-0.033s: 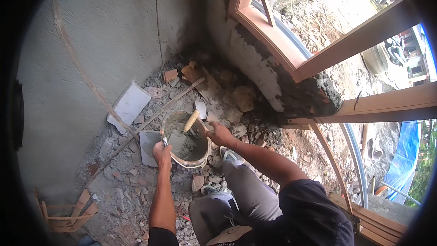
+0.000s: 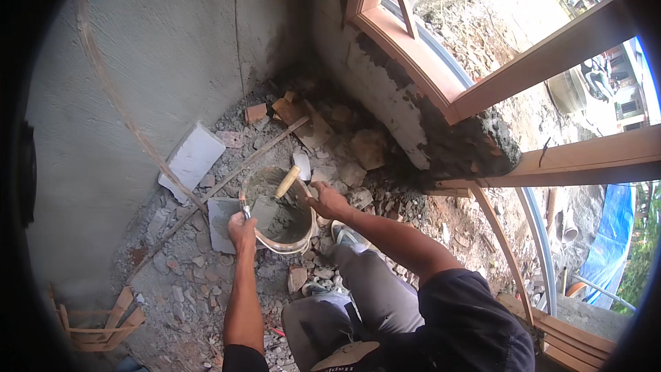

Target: The person scoops plaster from a bucket with a trowel and applies it to the wall around a window frame. They repeatedly smooth the surface and add more material to fill gaps.

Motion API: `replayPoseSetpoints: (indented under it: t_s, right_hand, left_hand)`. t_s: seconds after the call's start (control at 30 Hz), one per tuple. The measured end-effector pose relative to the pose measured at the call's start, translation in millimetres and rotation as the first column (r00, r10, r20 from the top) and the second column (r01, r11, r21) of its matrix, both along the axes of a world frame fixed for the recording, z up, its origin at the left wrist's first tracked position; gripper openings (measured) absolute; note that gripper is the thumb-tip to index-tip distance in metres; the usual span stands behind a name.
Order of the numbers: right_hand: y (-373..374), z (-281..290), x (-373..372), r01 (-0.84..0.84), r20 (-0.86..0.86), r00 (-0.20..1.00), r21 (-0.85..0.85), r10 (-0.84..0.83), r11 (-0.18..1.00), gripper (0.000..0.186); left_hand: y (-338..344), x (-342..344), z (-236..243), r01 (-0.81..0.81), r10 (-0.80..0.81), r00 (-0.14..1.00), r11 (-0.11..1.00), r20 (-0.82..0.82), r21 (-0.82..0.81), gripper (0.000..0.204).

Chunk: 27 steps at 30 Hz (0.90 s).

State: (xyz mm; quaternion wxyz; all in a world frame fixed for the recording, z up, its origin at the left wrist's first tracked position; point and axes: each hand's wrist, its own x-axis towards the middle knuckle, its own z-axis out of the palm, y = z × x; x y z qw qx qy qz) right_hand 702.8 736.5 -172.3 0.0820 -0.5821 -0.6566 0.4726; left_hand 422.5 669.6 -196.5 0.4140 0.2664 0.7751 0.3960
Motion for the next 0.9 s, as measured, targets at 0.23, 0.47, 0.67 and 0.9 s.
replayPoseSetpoints:
  t_s: [0.23,0.47,0.67,0.9]
  right_hand:
    - [61.0,-117.0,-36.3,-0.308,0.181,0.946,0.248,0.269,0.918,0.067]
    - [84.4,-195.8,-44.5,-0.545,0.393,0.787,0.081,0.476,0.834,0.067]
    - [75.4,-252.6,-41.4,-0.665,0.575,0.716,0.388,0.395,0.638,0.054]
    - [87.4,-263.5,-59.0,-0.849,0.707,0.486,0.242,0.514,0.47,0.057]
  left_hand:
    - [47.3,-10.1,-47.0,0.079,-0.08,0.997,0.986,0.006,0.148,0.037]
    - [61.4,-6.7,-110.4,0.183,-0.154,0.978,0.959,-0.14,0.218,0.032]
    - [49.5,-1.9,-162.8,0.196,-0.088,0.936,0.934,-0.341,0.297,0.035]
    - [42.5,4.7,-164.2,0.131,-0.016,0.938,0.941,-0.346,0.311,0.043]
